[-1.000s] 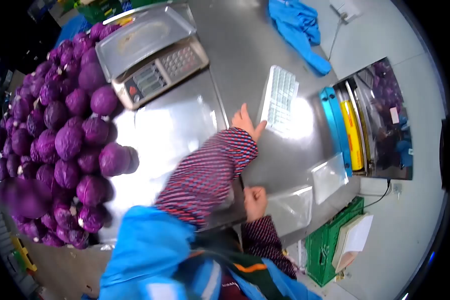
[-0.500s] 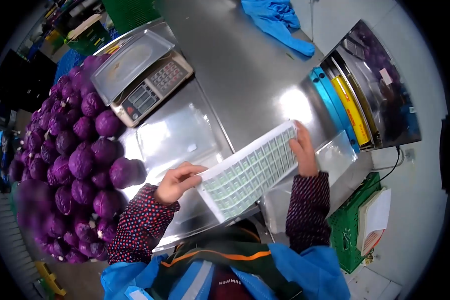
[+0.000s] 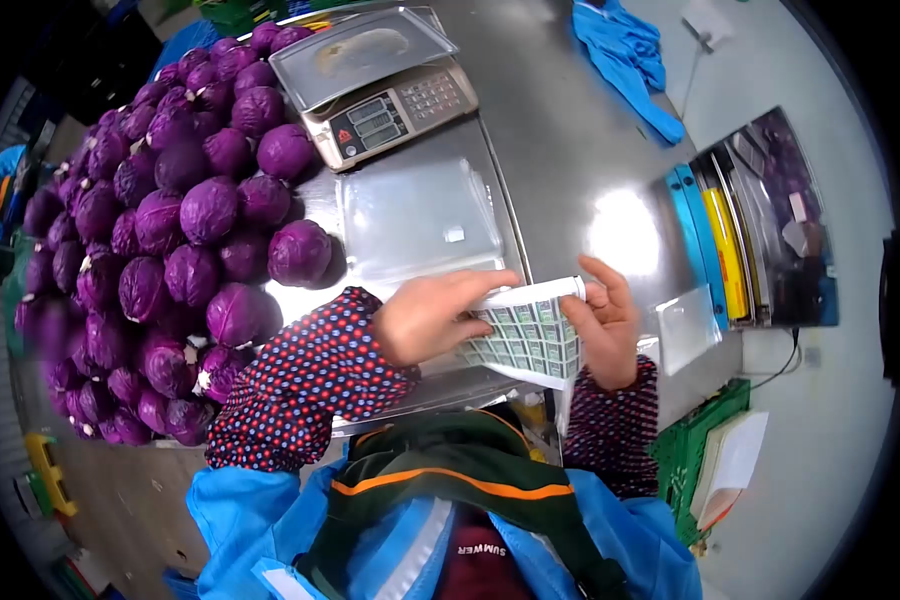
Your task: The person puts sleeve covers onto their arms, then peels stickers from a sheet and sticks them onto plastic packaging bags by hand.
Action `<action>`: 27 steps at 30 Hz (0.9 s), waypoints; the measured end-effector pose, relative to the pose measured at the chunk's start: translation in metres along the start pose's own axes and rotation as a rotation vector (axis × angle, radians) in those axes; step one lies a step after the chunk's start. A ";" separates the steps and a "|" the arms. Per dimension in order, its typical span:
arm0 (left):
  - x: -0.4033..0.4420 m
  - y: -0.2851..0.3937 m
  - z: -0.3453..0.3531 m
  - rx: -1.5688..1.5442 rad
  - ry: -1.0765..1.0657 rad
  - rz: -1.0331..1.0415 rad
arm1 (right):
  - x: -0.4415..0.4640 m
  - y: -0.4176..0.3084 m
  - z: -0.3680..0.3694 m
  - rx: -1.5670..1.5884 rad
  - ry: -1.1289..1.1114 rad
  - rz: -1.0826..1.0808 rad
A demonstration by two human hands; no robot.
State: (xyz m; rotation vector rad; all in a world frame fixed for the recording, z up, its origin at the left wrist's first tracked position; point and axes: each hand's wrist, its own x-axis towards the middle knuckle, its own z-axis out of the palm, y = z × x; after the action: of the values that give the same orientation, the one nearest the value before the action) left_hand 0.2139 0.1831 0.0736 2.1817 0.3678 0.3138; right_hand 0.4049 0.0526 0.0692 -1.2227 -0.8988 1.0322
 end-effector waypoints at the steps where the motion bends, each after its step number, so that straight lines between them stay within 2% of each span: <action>1: -0.004 -0.002 0.001 -0.102 0.004 0.032 | -0.005 -0.011 0.003 -0.048 -0.059 0.034; 3: -0.004 -0.004 0.000 -0.082 0.016 0.104 | -0.006 -0.032 0.006 -0.149 -0.189 0.108; 7: 0.002 0.003 -0.013 -0.086 -0.364 -0.004 | -0.004 -0.038 -0.004 -0.311 -0.196 0.340; 8: 0.004 0.003 -0.016 -0.092 -0.461 -0.024 | -0.007 -0.036 -0.007 -0.314 -0.205 0.320; 9: 0.005 0.001 -0.017 -0.123 -0.469 0.029 | -0.010 -0.036 -0.007 -0.293 -0.208 0.292; 12: 0.004 -0.010 -0.010 -0.200 -0.436 0.122 | -0.016 -0.037 -0.002 -0.143 -0.213 0.230; 15: 0.006 -0.019 0.006 -0.151 -0.130 0.470 | -0.019 -0.033 -0.008 -0.113 -0.192 0.294; 16: 0.003 -0.011 0.002 -0.175 -0.165 0.355 | -0.021 -0.033 -0.007 -0.152 -0.150 0.265; 19: 0.003 -0.007 -0.006 -0.064 -0.130 0.234 | -0.029 -0.030 -0.006 -0.282 -0.057 0.182; 21: 0.003 -0.011 -0.009 -0.158 -0.158 0.186 | -0.031 -0.025 -0.009 -0.395 -0.032 0.125; 24: 0.004 -0.010 -0.015 -0.221 -0.231 0.052 | -0.033 -0.026 -0.008 -0.362 0.063 0.158; 27: 0.004 -0.013 -0.013 -0.268 -0.198 0.146 | -0.035 -0.029 -0.013 -0.625 0.040 0.178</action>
State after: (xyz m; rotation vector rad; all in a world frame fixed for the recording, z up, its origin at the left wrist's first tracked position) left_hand 0.2109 0.2015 0.0707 1.9570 0.0516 0.2105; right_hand 0.4109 0.0137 0.0961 -1.8637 -1.1413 0.8846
